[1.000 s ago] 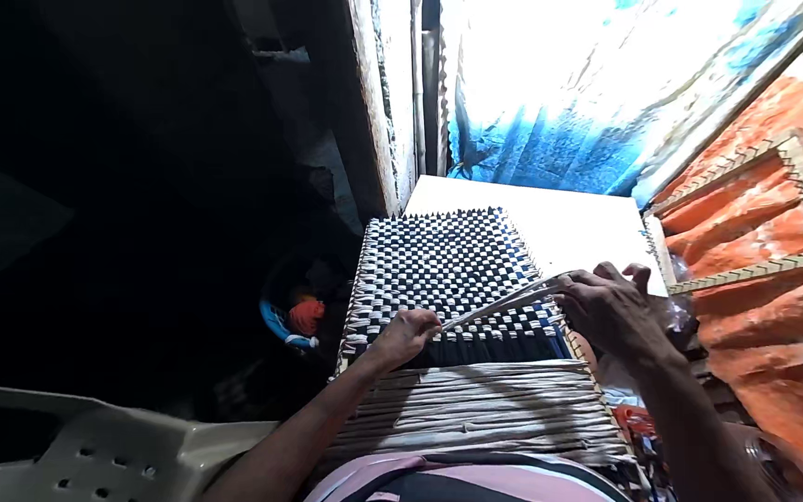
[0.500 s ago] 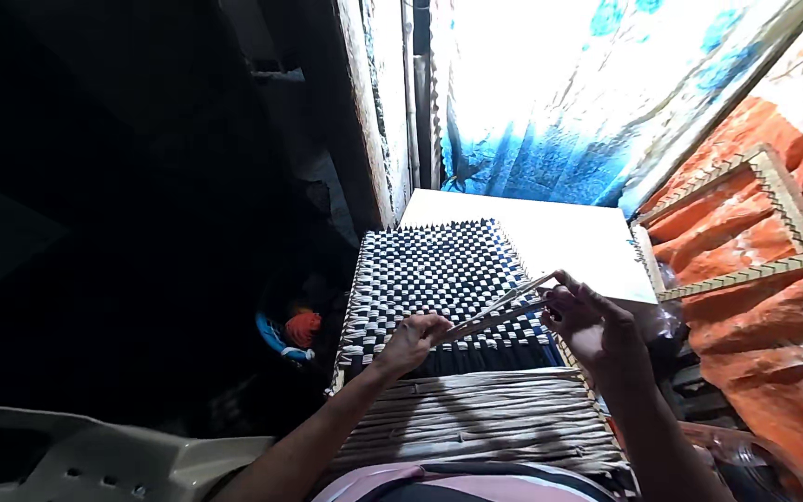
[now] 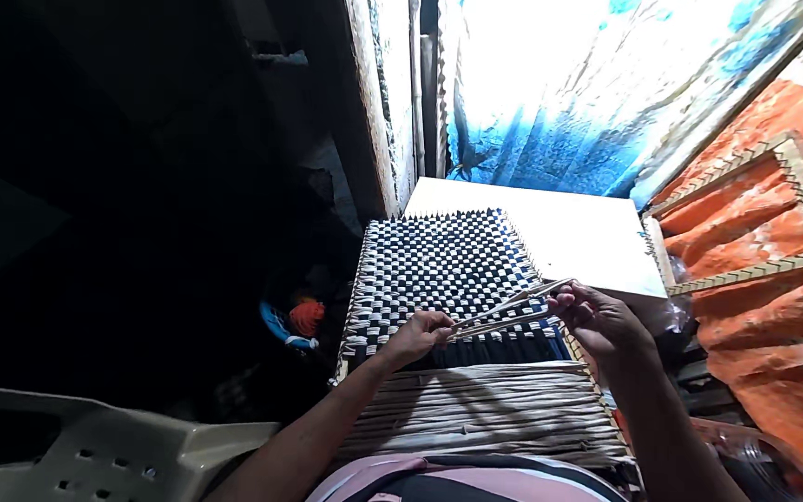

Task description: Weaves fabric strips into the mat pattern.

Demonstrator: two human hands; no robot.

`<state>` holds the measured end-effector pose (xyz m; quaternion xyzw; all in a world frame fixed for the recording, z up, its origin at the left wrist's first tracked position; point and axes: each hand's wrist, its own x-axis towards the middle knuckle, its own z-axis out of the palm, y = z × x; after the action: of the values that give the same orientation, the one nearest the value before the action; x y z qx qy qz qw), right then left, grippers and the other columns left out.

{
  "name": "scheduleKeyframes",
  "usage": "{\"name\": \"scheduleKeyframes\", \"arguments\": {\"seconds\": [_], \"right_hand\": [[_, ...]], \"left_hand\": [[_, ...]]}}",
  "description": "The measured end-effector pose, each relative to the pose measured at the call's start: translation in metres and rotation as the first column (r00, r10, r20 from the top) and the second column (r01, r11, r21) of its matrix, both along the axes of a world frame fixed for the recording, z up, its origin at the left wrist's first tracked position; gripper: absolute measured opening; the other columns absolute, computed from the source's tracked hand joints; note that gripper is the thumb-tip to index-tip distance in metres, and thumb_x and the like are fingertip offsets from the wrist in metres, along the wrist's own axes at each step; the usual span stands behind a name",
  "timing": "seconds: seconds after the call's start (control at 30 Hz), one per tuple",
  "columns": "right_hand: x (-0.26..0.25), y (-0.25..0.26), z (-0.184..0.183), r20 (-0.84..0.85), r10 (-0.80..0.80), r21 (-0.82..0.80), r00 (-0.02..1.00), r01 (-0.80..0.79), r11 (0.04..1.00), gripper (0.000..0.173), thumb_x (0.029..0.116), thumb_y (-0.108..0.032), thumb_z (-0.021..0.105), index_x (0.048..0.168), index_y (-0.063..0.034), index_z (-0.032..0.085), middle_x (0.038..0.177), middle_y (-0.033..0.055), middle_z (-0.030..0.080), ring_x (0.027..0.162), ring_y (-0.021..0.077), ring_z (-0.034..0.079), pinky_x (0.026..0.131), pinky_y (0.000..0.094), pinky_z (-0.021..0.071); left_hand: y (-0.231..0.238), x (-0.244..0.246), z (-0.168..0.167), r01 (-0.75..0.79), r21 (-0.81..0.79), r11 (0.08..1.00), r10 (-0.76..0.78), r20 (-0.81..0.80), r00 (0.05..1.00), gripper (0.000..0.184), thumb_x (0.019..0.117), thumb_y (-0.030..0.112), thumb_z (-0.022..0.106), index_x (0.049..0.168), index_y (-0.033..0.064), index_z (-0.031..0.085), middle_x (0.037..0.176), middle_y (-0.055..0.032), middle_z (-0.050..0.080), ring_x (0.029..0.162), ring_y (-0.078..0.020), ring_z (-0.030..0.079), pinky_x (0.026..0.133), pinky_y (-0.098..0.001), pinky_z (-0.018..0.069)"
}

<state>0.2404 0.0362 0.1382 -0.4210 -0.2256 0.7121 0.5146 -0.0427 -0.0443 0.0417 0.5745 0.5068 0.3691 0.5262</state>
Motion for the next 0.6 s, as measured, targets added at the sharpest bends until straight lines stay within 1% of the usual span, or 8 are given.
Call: {"name": "scheduleKeyframes", "arguments": {"seconds": [0.2, 0.3, 0.33, 0.37, 0.43, 0.47, 0.53, 0.6], "right_hand": [[0.004, -0.002, -0.003, 0.047, -0.005, -0.014, 0.999, 0.006, 1.0, 0.026, 0.1091, -0.012, 0.041, 0.092, -0.0022, 0.058, 0.072, 0.0077, 0.063, 0.064, 0.0174, 0.067, 0.068, 0.0335, 0.0631], [0.01, -0.004, -0.012, 0.332, -0.056, 0.267, 0.941, -0.037, 0.963, 0.014, 0.1035, 0.001, 0.05, 0.094, 0.0028, 0.06, 0.075, 0.0113, 0.07, 0.067, 0.0198, 0.072, 0.069, 0.036, 0.0643], [0.015, -0.004, -0.02, 0.515, -0.159, 0.458, 0.843, -0.114, 0.882, 0.007, 0.0978, 0.006, 0.057, 0.094, 0.0037, 0.061, 0.077, 0.01, 0.072, 0.068, 0.0174, 0.073, 0.069, 0.0343, 0.0646], [0.019, -0.004, -0.027, 0.676, -0.334, 0.6, 0.657, -0.227, 0.767, 0.003, 0.091, 0.004, 0.063, 0.094, 0.0036, 0.064, 0.08, 0.0085, 0.071, 0.068, 0.0149, 0.07, 0.067, 0.0327, 0.0622], [0.024, -0.007, -0.032, 0.758, -0.598, 0.646, 0.26, -0.429, 0.632, 0.013, 0.0868, -0.004, 0.067, 0.095, 0.0059, 0.067, 0.086, 0.0156, 0.069, 0.072, 0.0241, 0.068, 0.068, 0.0432, 0.0585], [0.023, -0.009, -0.034, 0.741, -0.654, 0.637, 0.151, -0.468, 0.613, 0.015, 0.0863, -0.006, 0.067, 0.095, 0.0067, 0.066, 0.085, 0.0189, 0.068, 0.07, 0.029, 0.068, 0.066, 0.0475, 0.0579], [0.018, -0.011, -0.036, 0.705, -0.704, 0.661, 0.087, -0.439, 0.608, 0.019, 0.0841, -0.005, 0.066, 0.099, 0.0073, 0.063, 0.081, 0.0201, 0.067, 0.067, 0.0314, 0.066, 0.062, 0.0483, 0.0553], [0.013, -0.009, -0.034, 0.755, -0.608, 0.655, 0.245, -0.299, 0.694, 0.027, 0.0891, -0.003, 0.059, 0.113, 0.0092, 0.058, 0.085, 0.0168, 0.067, 0.07, 0.0237, 0.066, 0.065, 0.0405, 0.0562]], "left_hand": [[0.0, 0.001, -0.005, -0.032, 0.048, 0.998, 0.031, 0.036, 0.999, 0.016, 0.1013, 0.006, 0.058, 0.111, -0.0019, 0.067, 0.099, -0.005, 0.071, 0.085, -0.0079, 0.07, 0.082, -0.0261, 0.0601], [-0.002, 0.003, -0.007, -0.018, 0.14, 0.99, 0.036, -0.125, 0.991, 0.018, 0.1002, 0.011, 0.059, 0.111, -0.0008, 0.067, 0.101, -0.0064, 0.07, 0.087, -0.0066, 0.067, 0.081, -0.0246, 0.0563], [-0.003, 0.004, -0.007, -0.006, 0.159, 0.987, 0.035, -0.181, 0.983, 0.019, 0.1002, 0.013, 0.059, 0.112, -0.0011, 0.066, 0.104, -0.0082, 0.069, 0.088, -0.008, 0.067, 0.081, -0.0254, 0.0564], [-0.003, 0.006, -0.008, 0.004, 0.179, 0.984, 0.037, -0.222, 0.974, 0.021, 0.0996, 0.014, 0.058, 0.112, -0.0013, 0.066, 0.105, -0.0097, 0.068, 0.089, -0.0098, 0.067, 0.081, -0.0269, 0.0565], [-0.002, 0.008, -0.011, 0.013, 0.211, 0.977, 0.042, -0.257, 0.966, 0.021, 0.0977, 0.014, 0.059, 0.11, -0.0012, 0.066, 0.104, -0.0107, 0.068, 0.089, -0.0124, 0.067, 0.081, -0.0294, 0.0565], [-0.001, 0.009, -0.011, 0.02, 0.216, 0.976, 0.038, -0.261, 0.965, 0.021, 0.0971, 0.014, 0.06, 0.11, -0.0013, 0.066, 0.103, -0.011, 0.068, 0.089, -0.013, 0.067, 0.082, -0.03, 0.0568], [-0.001, 0.011, -0.012, 0.028, 0.22, 0.975, 0.033, -0.27, 0.962, 0.021, 0.0966, 0.015, 0.061, 0.108, -0.001, 0.066, 0.1, -0.01, 0.068, 0.087, -0.0116, 0.067, 0.08, -0.0288, 0.0566], [-0.001, 0.013, -0.01, 0.03, 0.204, 0.979, 0.029, -0.278, 0.96, 0.023, 0.097, 0.021, 0.063, 0.108, 0.0005, 0.066, 0.097, -0.0084, 0.068, 0.082, -0.0103, 0.065, 0.076, -0.0278, 0.0557]]}}
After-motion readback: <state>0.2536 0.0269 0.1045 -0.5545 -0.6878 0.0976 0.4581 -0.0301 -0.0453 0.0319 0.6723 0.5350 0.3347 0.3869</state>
